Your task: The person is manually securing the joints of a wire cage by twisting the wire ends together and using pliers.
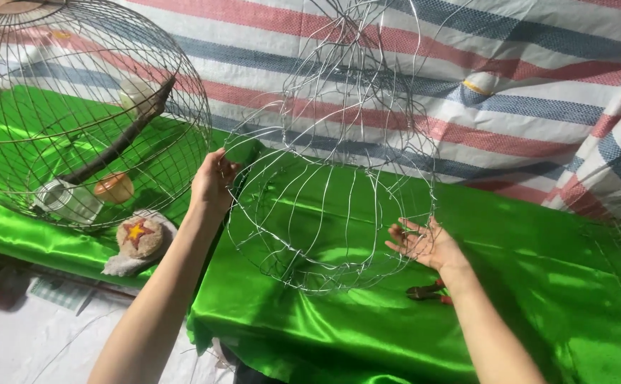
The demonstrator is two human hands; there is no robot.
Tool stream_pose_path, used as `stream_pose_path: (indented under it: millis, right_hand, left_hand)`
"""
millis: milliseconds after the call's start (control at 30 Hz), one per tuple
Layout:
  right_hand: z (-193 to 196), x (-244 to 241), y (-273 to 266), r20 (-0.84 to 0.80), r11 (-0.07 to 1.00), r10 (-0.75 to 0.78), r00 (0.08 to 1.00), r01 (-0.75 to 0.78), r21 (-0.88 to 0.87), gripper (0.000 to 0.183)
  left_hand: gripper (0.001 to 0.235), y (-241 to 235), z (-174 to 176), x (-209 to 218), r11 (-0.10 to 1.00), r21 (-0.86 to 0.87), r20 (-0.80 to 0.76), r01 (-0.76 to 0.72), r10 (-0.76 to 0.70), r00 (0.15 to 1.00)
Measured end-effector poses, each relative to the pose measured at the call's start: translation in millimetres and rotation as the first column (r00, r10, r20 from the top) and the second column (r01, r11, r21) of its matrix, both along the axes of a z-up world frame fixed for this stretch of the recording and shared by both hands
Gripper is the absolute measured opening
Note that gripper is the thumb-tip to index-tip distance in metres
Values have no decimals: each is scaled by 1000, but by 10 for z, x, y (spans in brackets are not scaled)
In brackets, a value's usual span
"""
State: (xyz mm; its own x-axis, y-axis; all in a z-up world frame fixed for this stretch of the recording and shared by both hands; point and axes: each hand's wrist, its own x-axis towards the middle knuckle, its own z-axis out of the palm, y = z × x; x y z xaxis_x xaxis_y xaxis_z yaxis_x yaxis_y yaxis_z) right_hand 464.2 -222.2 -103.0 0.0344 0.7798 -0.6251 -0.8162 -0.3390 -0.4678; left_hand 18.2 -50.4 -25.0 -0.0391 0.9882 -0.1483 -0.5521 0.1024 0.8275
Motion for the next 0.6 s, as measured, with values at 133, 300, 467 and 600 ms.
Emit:
stream_pose_path:
  millis: [133, 300, 467, 600]
  right_hand:
    - [-766, 436, 217, -18, 1000, 16, 1000, -16, 11, 76]
    - [-1020, 599, 295, -1, 993, 69, 998, -69, 91, 74]
    - [-1056, 618, 294, 16, 989, 91, 996, -92, 119, 71]
    - [-1162, 660, 300, 49, 987, 99, 994, -104, 125, 65]
  left_hand:
    - [35, 40, -37, -52, 1000, -14, -9, 21, -21, 1000]
    - [35, 9, -9, -84, 1000, -4, -13, 27, -27, 1000]
    - [35, -27, 43, -95, 1000, -2, -17, 4, -4, 1000]
    - [37, -75, 59, -90, 1000, 9, -27, -19, 19, 999]
